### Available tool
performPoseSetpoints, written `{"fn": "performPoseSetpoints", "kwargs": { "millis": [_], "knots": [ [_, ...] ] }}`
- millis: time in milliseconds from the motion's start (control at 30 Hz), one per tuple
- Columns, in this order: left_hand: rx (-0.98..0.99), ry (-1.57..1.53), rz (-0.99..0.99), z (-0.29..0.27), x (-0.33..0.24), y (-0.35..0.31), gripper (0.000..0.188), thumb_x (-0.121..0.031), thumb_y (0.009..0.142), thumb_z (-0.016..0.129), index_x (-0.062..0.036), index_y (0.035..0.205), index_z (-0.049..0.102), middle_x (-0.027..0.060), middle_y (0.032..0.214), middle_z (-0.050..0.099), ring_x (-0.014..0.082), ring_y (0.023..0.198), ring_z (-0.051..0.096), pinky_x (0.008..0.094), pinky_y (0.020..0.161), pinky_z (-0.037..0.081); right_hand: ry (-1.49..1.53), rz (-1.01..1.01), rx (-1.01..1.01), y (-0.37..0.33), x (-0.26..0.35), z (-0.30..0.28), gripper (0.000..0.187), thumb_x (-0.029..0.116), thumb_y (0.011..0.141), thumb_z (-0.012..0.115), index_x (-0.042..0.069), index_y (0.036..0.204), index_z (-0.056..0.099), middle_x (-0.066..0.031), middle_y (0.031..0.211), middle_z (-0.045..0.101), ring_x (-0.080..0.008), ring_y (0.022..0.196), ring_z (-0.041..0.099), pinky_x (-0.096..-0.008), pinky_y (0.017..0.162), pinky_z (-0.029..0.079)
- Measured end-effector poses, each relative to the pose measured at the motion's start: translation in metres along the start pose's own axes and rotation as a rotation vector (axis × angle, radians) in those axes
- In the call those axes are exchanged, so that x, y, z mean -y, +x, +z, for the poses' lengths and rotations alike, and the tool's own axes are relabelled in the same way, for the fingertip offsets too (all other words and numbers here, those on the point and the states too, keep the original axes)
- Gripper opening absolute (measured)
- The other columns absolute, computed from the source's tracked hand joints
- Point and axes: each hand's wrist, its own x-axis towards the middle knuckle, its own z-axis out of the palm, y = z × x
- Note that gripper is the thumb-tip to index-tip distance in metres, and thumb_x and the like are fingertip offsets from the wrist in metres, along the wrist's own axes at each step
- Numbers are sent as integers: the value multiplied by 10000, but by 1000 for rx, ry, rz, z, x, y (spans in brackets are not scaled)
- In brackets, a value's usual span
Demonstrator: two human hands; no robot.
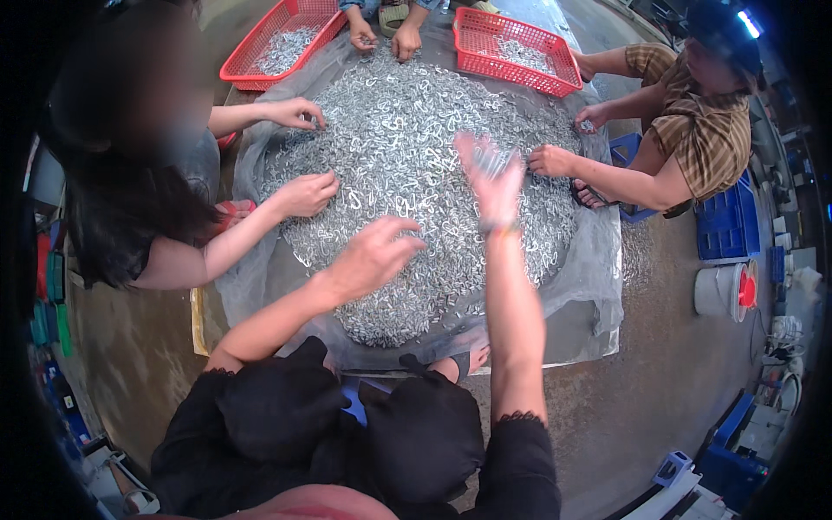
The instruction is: The person sits on a low stool and sorts small silver-colored items by hand from a large pile on a plastic sheet. They repeatedly pick up handfuls, separate them, and place selected items into red baskets while others work alongside.
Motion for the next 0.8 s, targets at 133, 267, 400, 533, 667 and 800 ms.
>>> {"fn": "performPoseSetpoints", "kwargs": {
  "millis": [133,267,400,533,667,800],
  "knots": [
    [-26,-34,-235,-9,28,-33,172,-85,767,597,-64,936,572,121,944,557,278,897,549,355,760,451,-256,-343,-12,48,72,115,595,460,902,204,92,1366,135,-203,1407,107,-396,1297,106,-671,962,194],
    [275,16,-810,6,83,-132,245,-187,771,616,-12,921,534,194,889,574,365,842,557,439,726,447,-690,-325,109,57,52,61,518,288,921,305,39,1349,150,-258,1365,192,-395,1264,231,-606,980,270],
    [401,13,-814,47,101,-174,464,-380,758,620,55,827,472,289,826,542,426,816,538,470,697,432,-1229,65,-104,-15,58,-52,384,198,897,415,-39,1199,420,-190,1079,520,-267,965,540,-386,850,459],
    [430,-141,-977,76,104,-165,521,-353,763,640,89,989,483,270,858,580,353,831,591,399,711,466,-1656,299,-48,-39,7,-110,325,194,882,471,14,1150,510,-103,940,589,-167,810,580,-267,697,505],
    [405,-243,-765,104,103,-148,415,-271,810,589,27,1081,485,236,898,593,301,833,608,387,736,474,-2380,58,470,-45,-49,-159,384,68,801,560,106,1182,518,-92,956,601,-202,826,579,-287,733,483],
    [581,-606,-841,97,87,-114,371,-204,867,492,24,1157,455,178,856,604,226,728,632,343,695,508,-2836,-182,723,-70,-79,-205,514,12,701,551,103,1193,433,-148,1041,507,-338,924,513,-388,815,439]
  ]
}}
